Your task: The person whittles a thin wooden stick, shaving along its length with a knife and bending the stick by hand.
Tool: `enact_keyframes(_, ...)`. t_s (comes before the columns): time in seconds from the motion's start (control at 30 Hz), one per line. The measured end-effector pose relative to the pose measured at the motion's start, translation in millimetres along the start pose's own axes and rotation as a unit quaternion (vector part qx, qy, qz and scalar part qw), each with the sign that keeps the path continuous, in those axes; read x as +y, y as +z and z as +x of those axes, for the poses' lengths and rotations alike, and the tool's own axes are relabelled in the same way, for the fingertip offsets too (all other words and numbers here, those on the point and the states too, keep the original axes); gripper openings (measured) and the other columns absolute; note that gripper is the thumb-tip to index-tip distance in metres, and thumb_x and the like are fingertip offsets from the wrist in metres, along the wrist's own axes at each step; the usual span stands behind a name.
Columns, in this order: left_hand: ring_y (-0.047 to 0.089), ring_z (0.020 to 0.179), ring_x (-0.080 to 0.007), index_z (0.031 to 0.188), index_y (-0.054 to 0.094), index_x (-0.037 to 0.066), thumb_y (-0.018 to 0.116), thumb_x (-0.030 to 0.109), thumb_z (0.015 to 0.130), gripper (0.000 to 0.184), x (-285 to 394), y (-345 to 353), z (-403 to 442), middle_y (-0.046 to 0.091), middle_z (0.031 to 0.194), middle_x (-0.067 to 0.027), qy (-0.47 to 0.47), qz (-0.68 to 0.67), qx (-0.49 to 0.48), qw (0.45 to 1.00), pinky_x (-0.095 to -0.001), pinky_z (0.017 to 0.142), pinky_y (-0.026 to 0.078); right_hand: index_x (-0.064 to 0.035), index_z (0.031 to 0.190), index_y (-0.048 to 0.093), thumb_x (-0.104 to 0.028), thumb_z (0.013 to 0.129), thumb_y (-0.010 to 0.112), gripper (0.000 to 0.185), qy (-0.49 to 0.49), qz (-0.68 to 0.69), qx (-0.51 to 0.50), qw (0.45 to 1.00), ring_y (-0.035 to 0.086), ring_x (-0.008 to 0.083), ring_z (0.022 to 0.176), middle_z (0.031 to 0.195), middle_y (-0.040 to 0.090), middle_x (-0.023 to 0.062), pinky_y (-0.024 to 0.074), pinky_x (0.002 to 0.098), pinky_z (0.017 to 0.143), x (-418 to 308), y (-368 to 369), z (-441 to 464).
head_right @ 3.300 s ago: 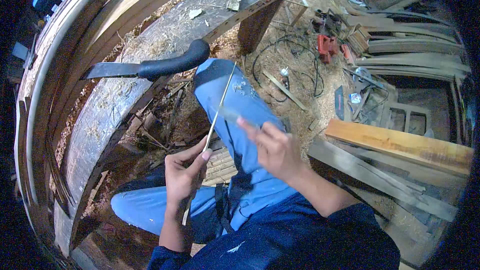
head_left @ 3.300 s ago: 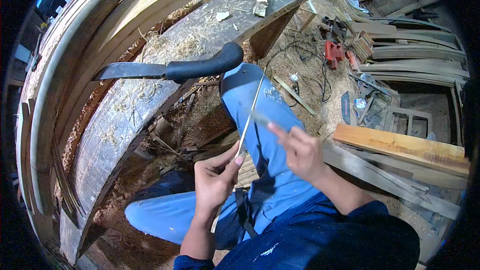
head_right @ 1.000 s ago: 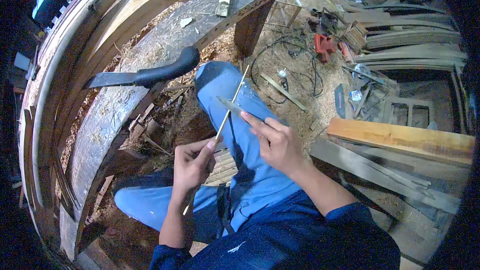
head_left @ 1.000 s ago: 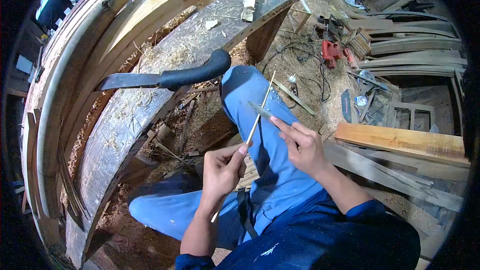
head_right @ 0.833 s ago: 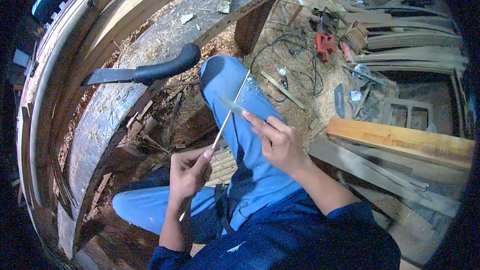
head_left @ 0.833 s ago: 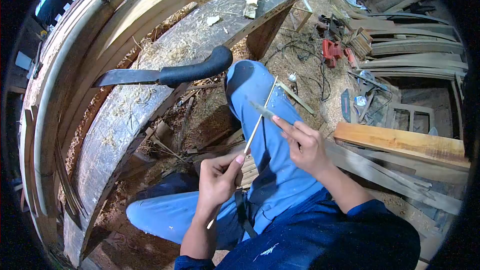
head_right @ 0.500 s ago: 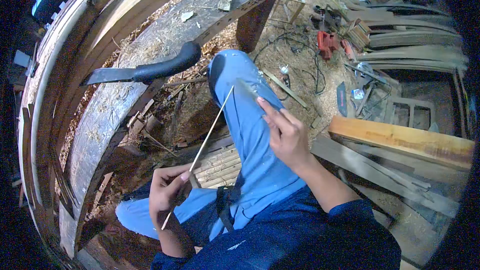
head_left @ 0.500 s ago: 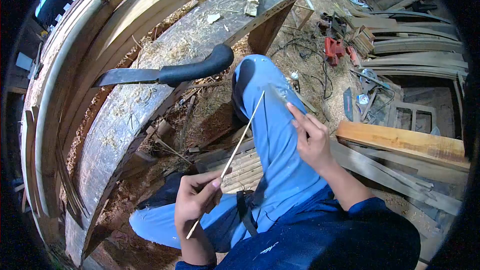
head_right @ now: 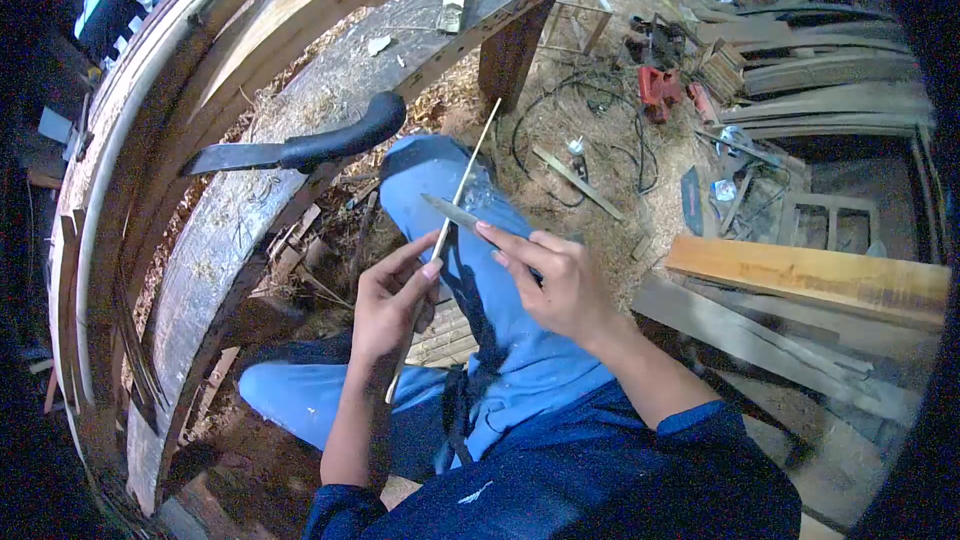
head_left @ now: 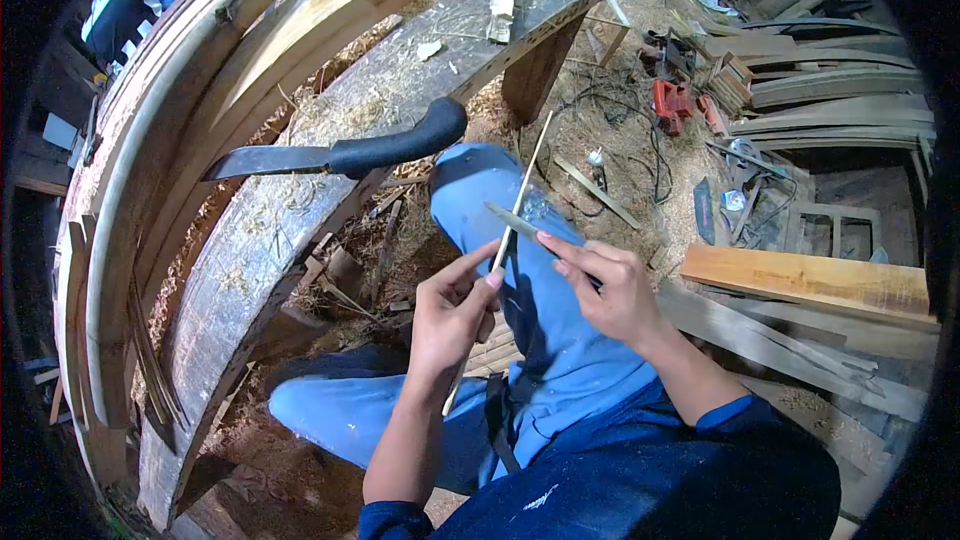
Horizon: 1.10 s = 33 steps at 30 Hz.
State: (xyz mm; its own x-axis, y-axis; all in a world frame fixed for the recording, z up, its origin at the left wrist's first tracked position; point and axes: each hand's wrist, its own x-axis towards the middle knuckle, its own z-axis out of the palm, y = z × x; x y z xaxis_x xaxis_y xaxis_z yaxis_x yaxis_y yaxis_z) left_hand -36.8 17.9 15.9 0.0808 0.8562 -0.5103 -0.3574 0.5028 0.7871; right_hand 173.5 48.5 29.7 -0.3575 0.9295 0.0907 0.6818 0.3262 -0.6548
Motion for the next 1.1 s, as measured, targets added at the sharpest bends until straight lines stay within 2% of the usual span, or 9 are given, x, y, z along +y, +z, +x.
enact_keyframes(0.2,0.044,0.050,-0.0052,0.135,0.056,-0.002,0.059,0.006,0.097,0.039,-4.6,-10.5,12.3,0.058,0.072,-0.0026,0.030,-0.075,-0.038,0.996,-0.0214,0.044,0.031,-0.0201,0.131,0.064,-0.016,0.090,0.068,0.041,-0.016,0.013,-0.010,1.000,0.058,0.0297,0.060,0.068,0.058,0.0143,0.0475,0.0409,0.059,4.7,-6.5,15.7)
enact_keyframes(0.27,0.044,0.049,-0.0050,0.135,0.056,-0.002,0.059,0.007,0.097,0.039,-4.8,-10.1,9.9,0.057,0.072,-0.0025,0.029,-0.075,-0.036,0.996,-0.0215,0.044,0.031,-0.0122,0.127,0.067,-0.005,0.087,0.069,0.041,-0.036,0.019,-0.012,0.999,0.050,0.0235,0.057,0.067,0.057,0.0134,0.0440,0.0362,0.057,1.0,-10.4,18.6)
enact_keyframes(0.43,0.040,0.043,-0.0042,0.135,0.056,-0.001,0.058,0.008,0.098,0.038,-5.5,-8.3,5.1,0.055,0.070,-0.0012,-0.001,-0.105,-0.018,0.994,-0.0221,0.039,0.028,-0.0130,0.128,0.067,-0.003,0.086,0.069,0.043,-0.048,0.003,-0.030,0.998,0.049,0.0237,0.056,0.065,0.053,0.0127,0.0440,0.0365,0.057,-2.0,-6.0,17.6)
enact_keyframes(0.6,0.038,0.045,-0.0038,0.134,0.058,0.000,0.057,0.009,0.099,0.036,-9.1,-9.5,3.2,0.053,0.070,0.0001,0.001,-0.097,-0.014,0.995,-0.0216,0.040,0.026,-0.0132,0.128,0.067,0.000,0.086,0.066,0.044,-0.033,0.007,-0.034,0.999,0.049,0.0240,0.056,0.065,0.053,0.0124,0.0438,0.0369,0.057,-2.2,5.2,14.9)
enact_keyframes(0.67,0.038,0.045,-0.0038,0.134,0.059,0.001,0.056,0.010,0.099,0.035,-9.5,-9.6,2.2,0.052,0.070,0.0005,0.000,-0.094,-0.010,0.996,-0.0215,0.040,0.026,-0.0250,0.131,0.064,-0.008,0.089,0.064,0.045,-0.032,0.036,-0.013,0.999,0.059,0.0295,0.061,0.070,0.057,0.0131,0.0475,0.0405,0.056,3.8,10.4,15.0)
enact_keyframes(0.8,0.039,0.048,-0.0044,0.131,0.061,0.001,0.058,0.008,0.098,0.034,-13.0,-11.2,-8.2,0.052,0.070,0.0000,0.001,-0.107,0.003,0.994,-0.0214,0.041,0.026,-0.0237,0.131,0.064,-0.005,0.088,0.063,0.046,-0.017,-0.027,-0.014,0.999,0.060,0.0295,0.061,0.070,0.058,0.0133,0.0484,0.0407,0.057,3.2,11.2,14.0)
enact_keyframes(0.9,0.040,0.050,-0.0048,0.130,0.062,0.000,0.059,0.007,0.097,0.034,-11.9,-13.8,-22.1,0.053,0.071,-0.0008,-0.010,-0.109,0.022,0.994,-0.0205,0.043,0.027,-0.0219,0.130,0.065,-0.005,0.088,0.063,0.045,-0.030,0.026,0.033,0.999,0.060,0.0298,0.061,0.070,0.058,0.0138,0.0479,0.0405,0.057,9.7,13.3,18.8)
enact_keyframes(0.97,0.042,0.054,-0.0054,0.128,0.062,-0.003,0.059,0.006,0.096,0.034,-11.1,-17.7,-32.6,0.054,0.072,-0.0011,-0.026,-0.135,0.020,0.990,-0.0190,0.046,0.030,-0.0136,0.130,0.065,0.006,0.085,0.061,0.049,-0.018,0.006,0.013,1.000,0.060,0.0274,0.063,0.073,0.062,0.0174,0.0485,0.0366,0.061,11.6,10.2,19.3)
enact_keyframes(1.1,0.040,0.052,-0.0052,0.129,0.060,-0.004,0.059,0.004,0.095,0.035,-17.2,-33.1,-54.6,0.052,0.066,-0.0010,-0.029,-0.124,0.027,0.991,-0.0199,0.045,0.028,-0.0140,0.130,0.065,0.006,0.085,0.062,0.050,-0.001,-0.018,0.026,0.999,0.059,0.0284,0.063,0.074,0.061,0.0174,0.0483,0.0381,0.061,15.3,9.2,21.3)
